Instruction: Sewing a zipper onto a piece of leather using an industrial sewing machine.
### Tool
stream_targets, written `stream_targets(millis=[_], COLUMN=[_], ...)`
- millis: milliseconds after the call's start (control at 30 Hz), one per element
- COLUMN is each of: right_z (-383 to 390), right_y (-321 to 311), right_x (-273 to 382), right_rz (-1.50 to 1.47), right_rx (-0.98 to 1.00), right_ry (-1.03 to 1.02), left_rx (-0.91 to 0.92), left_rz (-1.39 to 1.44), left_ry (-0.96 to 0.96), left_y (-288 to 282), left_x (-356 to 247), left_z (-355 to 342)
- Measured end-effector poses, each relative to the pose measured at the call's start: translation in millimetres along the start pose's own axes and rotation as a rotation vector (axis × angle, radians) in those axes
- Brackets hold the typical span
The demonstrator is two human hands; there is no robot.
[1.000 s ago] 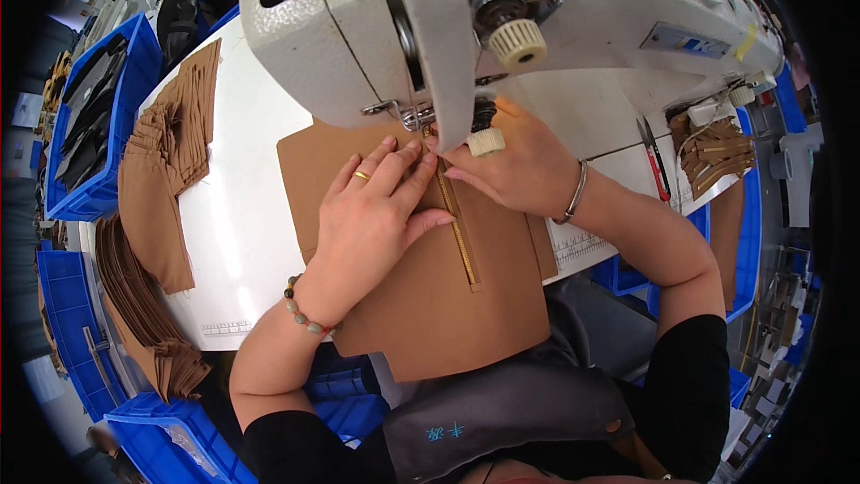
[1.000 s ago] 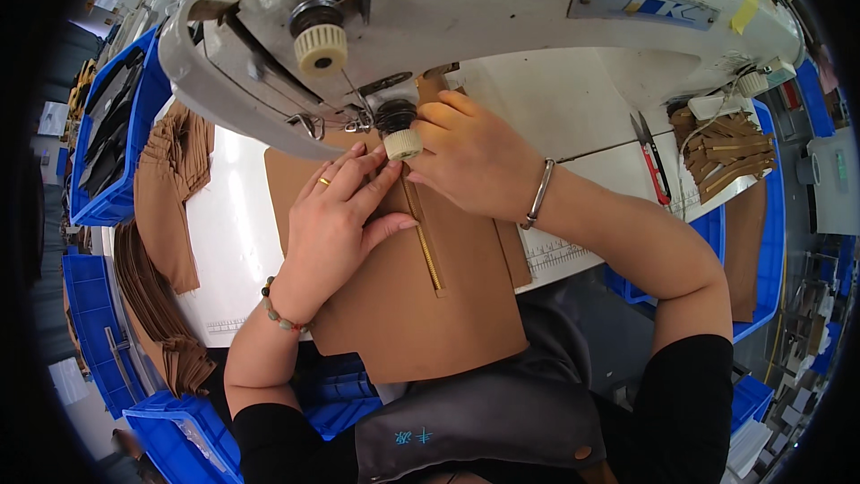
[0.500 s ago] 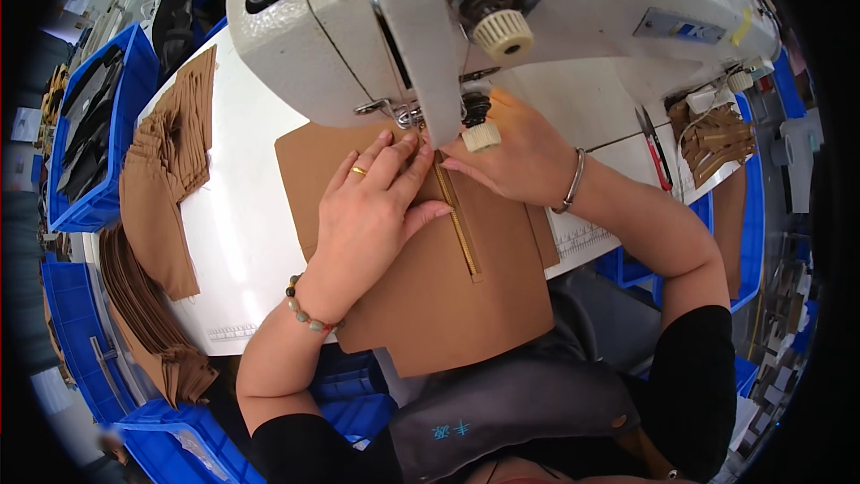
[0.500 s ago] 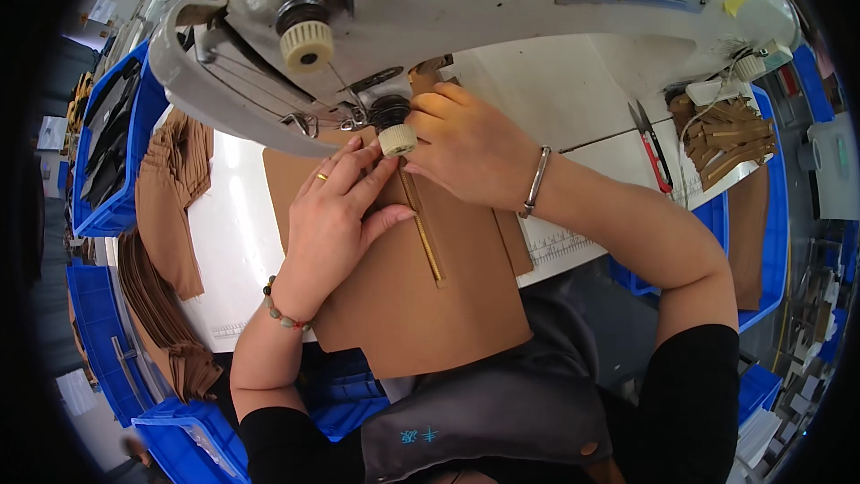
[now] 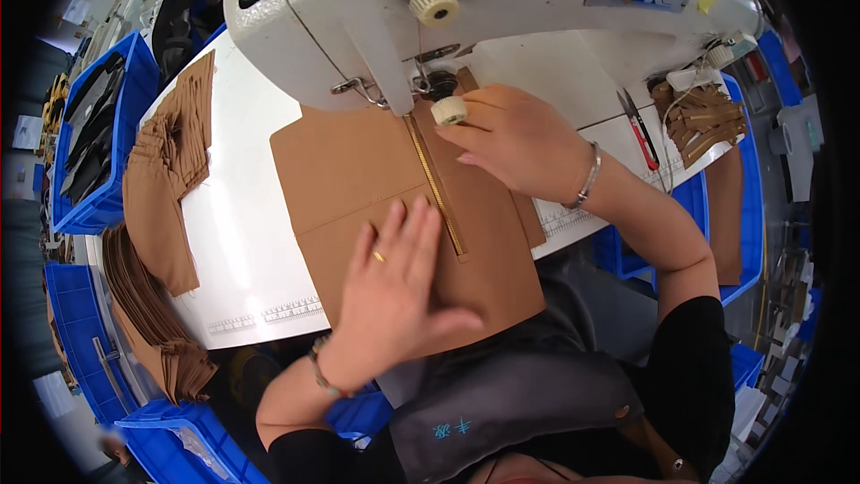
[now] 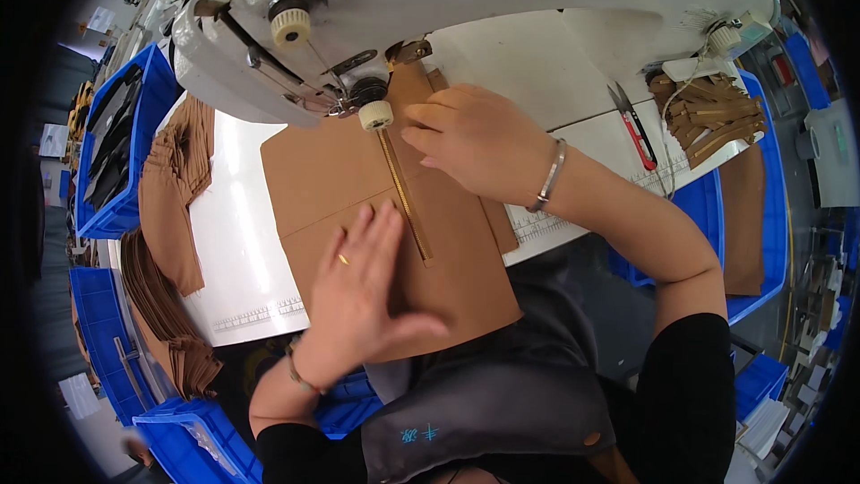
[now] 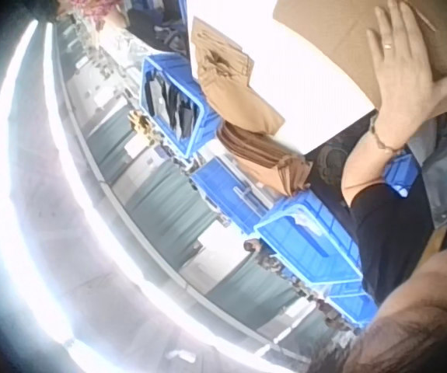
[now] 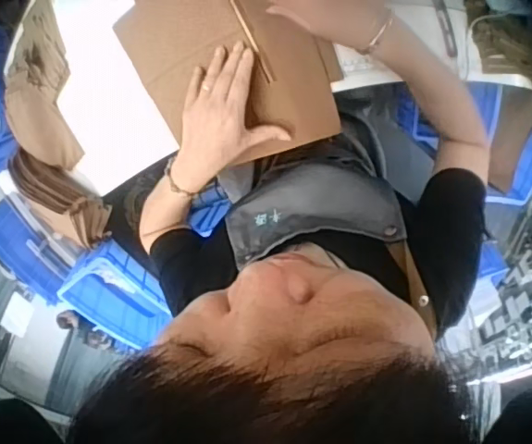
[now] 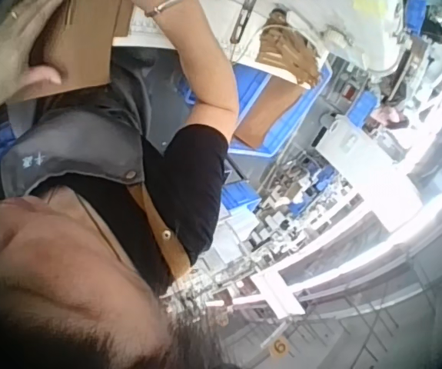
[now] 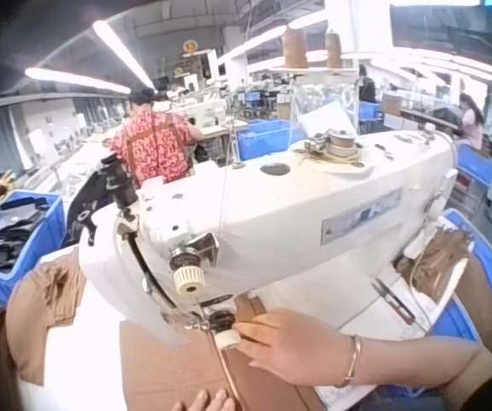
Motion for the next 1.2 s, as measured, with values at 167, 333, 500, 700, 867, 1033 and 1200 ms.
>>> stream_targets(millis=[167,333,500,700,867,1033,1200], right_z=[38.4,72.0,75.3,53.9,56.2,57.4,58.3], right_y=[-34.9,-49.3,-28.8,-17.3,-11.7,-14.2,-14.7], right_x=[12.0,35.5,64.5,81.6,79.9,77.7,78.6], right_rz=[-0.104,-0.245,-0.316,-0.255,-0.269,-0.259,-0.239], right_rx=[-0.185,-0.281,-0.33,-0.128,-0.158,-0.256,-0.26], right_ry=[0.114,0.152,-0.129,-0.237,-0.231,-0.192,-0.209], left_rx=[-0.142,-0.172,-0.176,-0.274,-0.256,-0.261,-0.242], left_rz=[-0.463,0.245,0.575,0.55,0.585,0.614,0.644], left_ry=[0.179,-0.09,-0.408,-0.388,-0.391,-0.429,-0.434], left_y=[33.8,-13.3,-54.8,-66.9,-68.9,-68.1,-65.4], left_x=[-38.0,-11.3,7.1,9.0,10.7,12.5,14.0], left_z=[51.8,24.6,12.9,19.8,16.9,17.7,17.8])
Point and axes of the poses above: each hand's wrist, its own z-axis away from the middle knuckle, its own y-axis out of the palm, x = y × z, the point moved 4 cm from there along -z, towards the middle knuckle, and after that the axes turned 15 degrees about -x, right-handed, at the moved point
